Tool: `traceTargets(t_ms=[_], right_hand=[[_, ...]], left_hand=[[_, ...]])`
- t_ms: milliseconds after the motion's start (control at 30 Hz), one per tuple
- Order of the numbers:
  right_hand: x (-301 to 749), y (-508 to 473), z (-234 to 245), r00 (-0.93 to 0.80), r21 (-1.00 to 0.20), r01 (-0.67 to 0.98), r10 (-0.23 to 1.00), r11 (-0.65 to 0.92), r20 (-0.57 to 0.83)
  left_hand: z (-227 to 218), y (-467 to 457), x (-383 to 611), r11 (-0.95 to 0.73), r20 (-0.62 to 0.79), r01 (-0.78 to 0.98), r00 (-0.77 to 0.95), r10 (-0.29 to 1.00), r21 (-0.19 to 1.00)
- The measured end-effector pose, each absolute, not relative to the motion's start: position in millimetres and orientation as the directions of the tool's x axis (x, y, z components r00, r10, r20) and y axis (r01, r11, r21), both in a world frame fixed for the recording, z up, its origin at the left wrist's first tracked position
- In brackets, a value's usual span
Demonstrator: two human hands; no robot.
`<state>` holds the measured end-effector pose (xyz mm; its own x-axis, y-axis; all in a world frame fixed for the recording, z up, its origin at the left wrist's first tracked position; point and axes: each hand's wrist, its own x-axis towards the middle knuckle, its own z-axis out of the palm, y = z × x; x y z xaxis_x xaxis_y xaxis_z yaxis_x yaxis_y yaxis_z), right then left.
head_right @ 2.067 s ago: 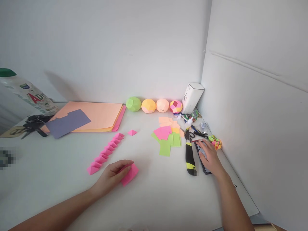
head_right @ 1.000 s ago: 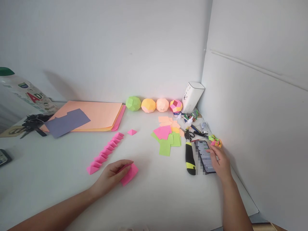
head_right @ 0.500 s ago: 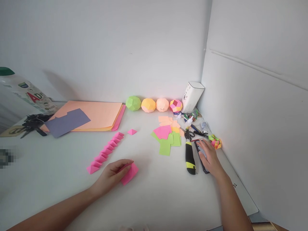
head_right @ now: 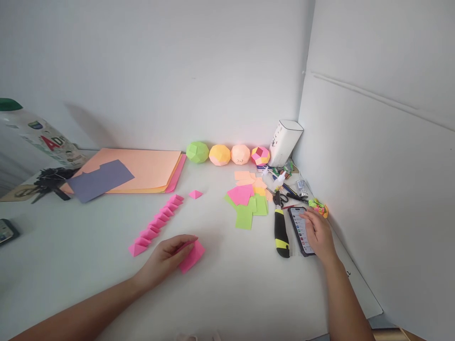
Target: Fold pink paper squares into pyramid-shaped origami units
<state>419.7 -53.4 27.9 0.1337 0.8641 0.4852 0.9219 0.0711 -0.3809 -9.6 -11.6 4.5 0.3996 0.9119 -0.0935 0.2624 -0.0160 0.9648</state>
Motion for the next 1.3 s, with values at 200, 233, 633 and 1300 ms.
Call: traceTargets(t_ms=[200,233,633,1300], right_hand=[[422.5,-57.5,30.1,0.221,-0.381,0.924,0.835,-0.014,0.504],[422.5,-57.9,30.3,0.234,-0.382,0.924,0.830,-0.027,0.506],[421.4,-59.0,30.3,0.331,-0.459,0.883,0.825,-0.099,0.459],[423.9,-70.6,26.5,0.566,-0.600,0.770,0.666,-0.215,0.487]], left_hand=[[3.9,-11.1,-9.5,-0.024,-0.089,0.268,0.401,0.912,0.963],[4.0,-11.0,-9.4,-0.024,-0.089,0.268,0.402,0.911,0.963],[10.2,-11.9,-8.3,-0.013,-0.089,0.258,0.379,0.921,0.966],[11.9,-11.4,-8.3,-0.024,-0.082,0.264,0.384,0.920,0.964]])
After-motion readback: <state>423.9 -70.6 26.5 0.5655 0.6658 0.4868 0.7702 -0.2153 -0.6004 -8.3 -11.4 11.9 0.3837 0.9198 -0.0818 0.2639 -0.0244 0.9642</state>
